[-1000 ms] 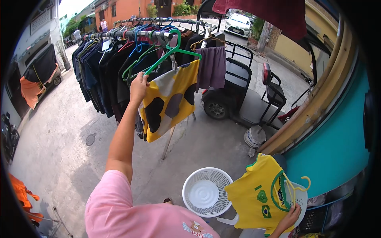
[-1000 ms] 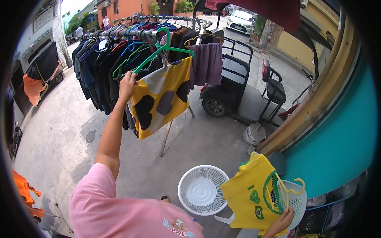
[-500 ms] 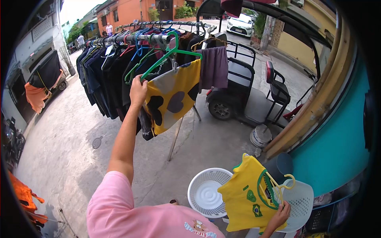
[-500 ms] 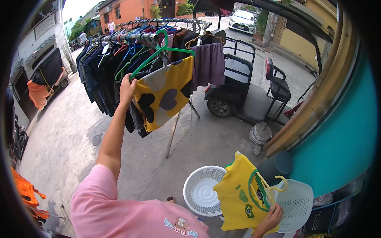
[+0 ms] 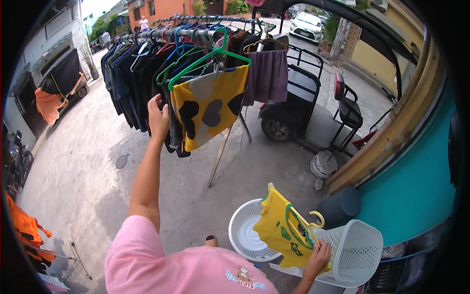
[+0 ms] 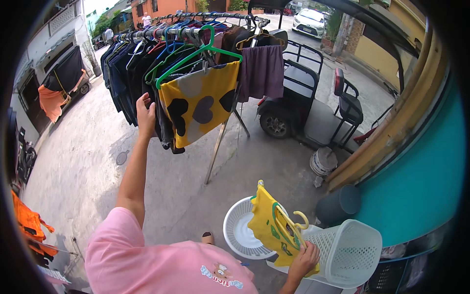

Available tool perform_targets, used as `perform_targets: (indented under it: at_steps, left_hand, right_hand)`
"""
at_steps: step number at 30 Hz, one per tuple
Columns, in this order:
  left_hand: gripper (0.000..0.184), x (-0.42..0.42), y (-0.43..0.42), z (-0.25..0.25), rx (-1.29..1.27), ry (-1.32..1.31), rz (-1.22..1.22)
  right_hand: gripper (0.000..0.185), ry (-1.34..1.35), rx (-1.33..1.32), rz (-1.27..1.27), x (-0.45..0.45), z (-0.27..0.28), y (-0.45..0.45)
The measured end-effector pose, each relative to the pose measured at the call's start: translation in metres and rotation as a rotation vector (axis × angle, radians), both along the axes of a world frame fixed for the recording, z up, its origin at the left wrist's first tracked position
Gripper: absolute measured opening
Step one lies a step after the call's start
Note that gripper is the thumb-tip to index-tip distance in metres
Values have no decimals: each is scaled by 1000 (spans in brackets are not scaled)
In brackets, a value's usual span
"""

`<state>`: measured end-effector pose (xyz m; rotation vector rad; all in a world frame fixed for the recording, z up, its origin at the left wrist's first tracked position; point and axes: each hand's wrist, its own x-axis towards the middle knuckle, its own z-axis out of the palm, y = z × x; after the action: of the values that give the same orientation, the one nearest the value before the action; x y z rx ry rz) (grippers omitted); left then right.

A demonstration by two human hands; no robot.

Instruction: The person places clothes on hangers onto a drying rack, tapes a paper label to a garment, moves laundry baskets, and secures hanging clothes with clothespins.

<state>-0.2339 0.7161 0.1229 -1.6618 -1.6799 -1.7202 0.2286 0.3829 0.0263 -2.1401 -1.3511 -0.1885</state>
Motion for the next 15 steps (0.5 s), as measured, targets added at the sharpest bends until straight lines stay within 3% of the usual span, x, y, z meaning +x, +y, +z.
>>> perform_targets:
  at_steps: [4, 7, 8, 11, 15]
  left_hand:
    - [29, -12, -60, -102, -206, -121, -58]
    - [20, -14, -134, -225, -525, -342, -82]
    - [17, 1, -170, -238, -706, -520, -57]
    - [19, 21, -250, -303, -938, -834, -131]
    - [21, 8, -305, -332, -1101, -1034, -129]
  right_hand:
    - [13, 19, -12, 173, -27, -9, 3]
    - [15, 123, -90, 305, -40, -21, 4]
    - [16, 124, -121, 395, -43, -29, 5]
    - [16, 153, -175, 577, -54, -37, 15]
    - [14, 148, -210, 770, -87, -29, 32]
